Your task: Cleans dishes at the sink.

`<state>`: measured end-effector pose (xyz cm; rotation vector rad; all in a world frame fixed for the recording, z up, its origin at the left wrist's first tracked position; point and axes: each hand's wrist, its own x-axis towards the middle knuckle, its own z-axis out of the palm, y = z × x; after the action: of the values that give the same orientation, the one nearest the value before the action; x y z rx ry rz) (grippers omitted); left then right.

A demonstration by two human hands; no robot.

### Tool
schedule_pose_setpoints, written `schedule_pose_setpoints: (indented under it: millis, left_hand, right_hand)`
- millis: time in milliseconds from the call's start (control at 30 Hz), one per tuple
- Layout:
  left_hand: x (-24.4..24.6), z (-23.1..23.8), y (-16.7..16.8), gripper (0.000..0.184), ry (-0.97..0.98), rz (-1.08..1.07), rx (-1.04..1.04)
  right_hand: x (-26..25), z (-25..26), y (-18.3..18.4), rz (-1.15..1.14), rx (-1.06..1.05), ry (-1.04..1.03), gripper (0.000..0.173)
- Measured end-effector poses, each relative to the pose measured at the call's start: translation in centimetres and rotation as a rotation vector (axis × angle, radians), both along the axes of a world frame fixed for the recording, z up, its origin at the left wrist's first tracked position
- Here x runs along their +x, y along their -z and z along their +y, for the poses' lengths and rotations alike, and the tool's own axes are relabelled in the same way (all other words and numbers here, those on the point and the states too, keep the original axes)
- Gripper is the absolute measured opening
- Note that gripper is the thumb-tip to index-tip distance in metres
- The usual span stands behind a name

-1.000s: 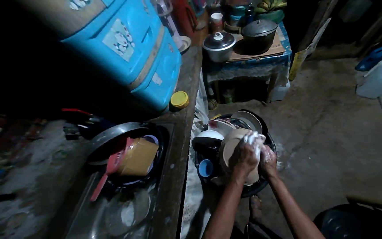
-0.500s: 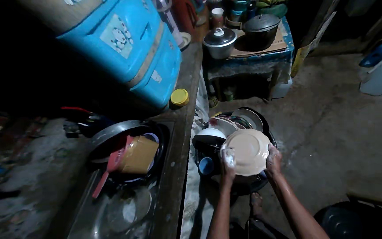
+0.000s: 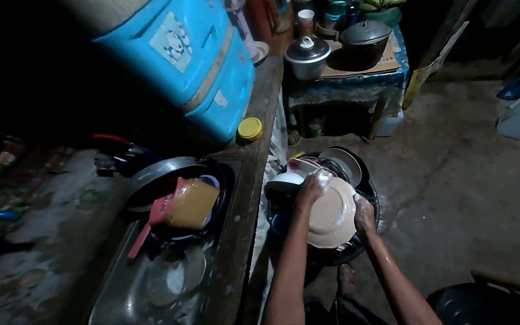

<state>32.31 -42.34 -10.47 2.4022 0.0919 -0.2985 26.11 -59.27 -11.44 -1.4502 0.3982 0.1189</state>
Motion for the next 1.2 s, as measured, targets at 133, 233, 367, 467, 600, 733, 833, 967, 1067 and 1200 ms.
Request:
schedule_pose_setpoints:
  millis: [133, 233, 367, 467, 600, 733, 833, 967, 1067, 1200]
  left_hand:
    - [-5.2, 0.9, 0.5, 0.059, -0.28, -0.027, -0.103]
    - [-9.8, -3.5, 0.4, 0.041, -0.148, -0.265, -0.02]
    - [-8.8, -4.3, -1.0, 0.04, -0.058, -0.156, 0.046]
    - [-6.5, -2.0, -0.6, 0.045, -0.228, -0.157, 0.124]
    - [-10.0, -5.7, -1.3, 0.038, -0.012, -0.294, 0.093]
    - [-12.2, -4.8, 4.6, 0.032, -0.069, -0.782, 0.009]
    - [-11.2, -1.5, 4.6, 0.041, -0.483, -0.587, -0.217]
    - [-7.9, 2.1, 1.2, 0.033, -0.822, -0.289, -0.759]
    - [-8.6, 3.4, -2.4, 0.024, -0.668, -0.056, -1.064]
    - [-10.7, 1.2, -8.7, 0.052, -0.353, -0.023, -0.781]
  right_hand:
    - [0.4, -1.0, 1.2, 0.031, 0.001, 0.094, 0.038]
    - [0.6, -0.4, 1.3, 0.057, 0.005, 0.11, 0.037]
    - [-0.4, 0.4, 0.8, 0.0, -0.023, 0.0, 0.033]
    - [-0.6, 0.8, 0.0, -0.033, 0.006, 0.016, 0.03]
    - [0.7, 0.9, -0.1, -0.044, 0.021, 0.09, 0.034]
    - [1.3, -0.5, -0.4, -0.092, 0.02, 0.1, 0.035]
    - [0.3, -1.5, -0.3, -0.159, 0.089, 0.074, 0.032]
    - [-1.1, -2.3, 0.4, -0.172, 0.109, 0.035, 0.036]
    - [-1.5, -2.0, 1.9, -0.037, 0.105, 0.072, 0.044]
    - [-0.6, -0.4, 3.4, 0.349, 0.28, -0.005, 0.068]
